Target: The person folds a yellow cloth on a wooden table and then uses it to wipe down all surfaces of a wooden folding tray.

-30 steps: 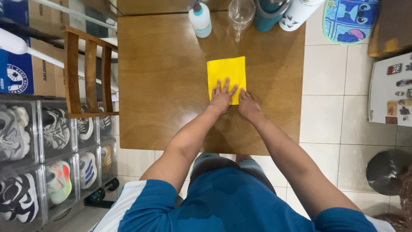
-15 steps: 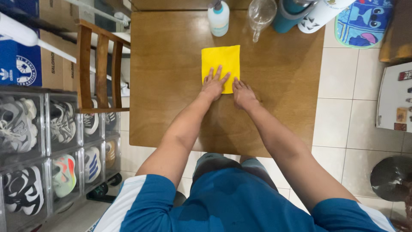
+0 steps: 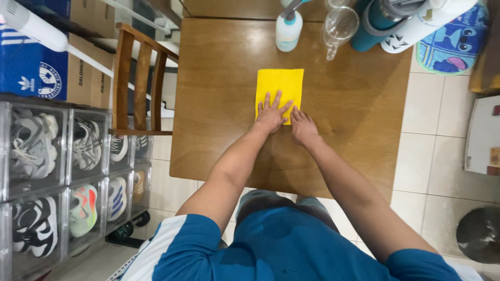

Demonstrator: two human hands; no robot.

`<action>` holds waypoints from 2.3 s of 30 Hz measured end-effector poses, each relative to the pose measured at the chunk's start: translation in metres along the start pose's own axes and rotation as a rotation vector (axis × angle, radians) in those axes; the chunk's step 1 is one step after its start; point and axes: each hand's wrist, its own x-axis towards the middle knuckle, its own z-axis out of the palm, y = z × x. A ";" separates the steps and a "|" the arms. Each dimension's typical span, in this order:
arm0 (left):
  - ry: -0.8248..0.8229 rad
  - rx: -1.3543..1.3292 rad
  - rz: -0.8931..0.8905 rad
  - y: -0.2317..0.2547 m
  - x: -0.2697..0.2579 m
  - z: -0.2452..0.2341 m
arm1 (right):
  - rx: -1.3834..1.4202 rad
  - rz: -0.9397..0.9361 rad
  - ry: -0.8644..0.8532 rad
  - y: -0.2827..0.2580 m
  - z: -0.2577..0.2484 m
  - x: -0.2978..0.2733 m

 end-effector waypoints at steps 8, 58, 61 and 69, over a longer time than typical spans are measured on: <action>0.048 -0.007 -0.125 -0.084 -0.033 0.007 | -0.127 -0.146 -0.048 -0.066 0.001 0.049; 0.230 -0.165 -0.386 -0.164 -0.149 0.049 | -0.214 -0.253 -0.250 -0.237 0.012 0.039; 0.223 -0.161 -0.321 -0.154 -0.132 0.041 | -0.172 -0.254 -0.196 -0.205 0.002 0.038; 0.215 -0.220 -0.404 -0.174 -0.125 0.036 | -0.293 -0.316 -0.266 -0.228 -0.035 0.045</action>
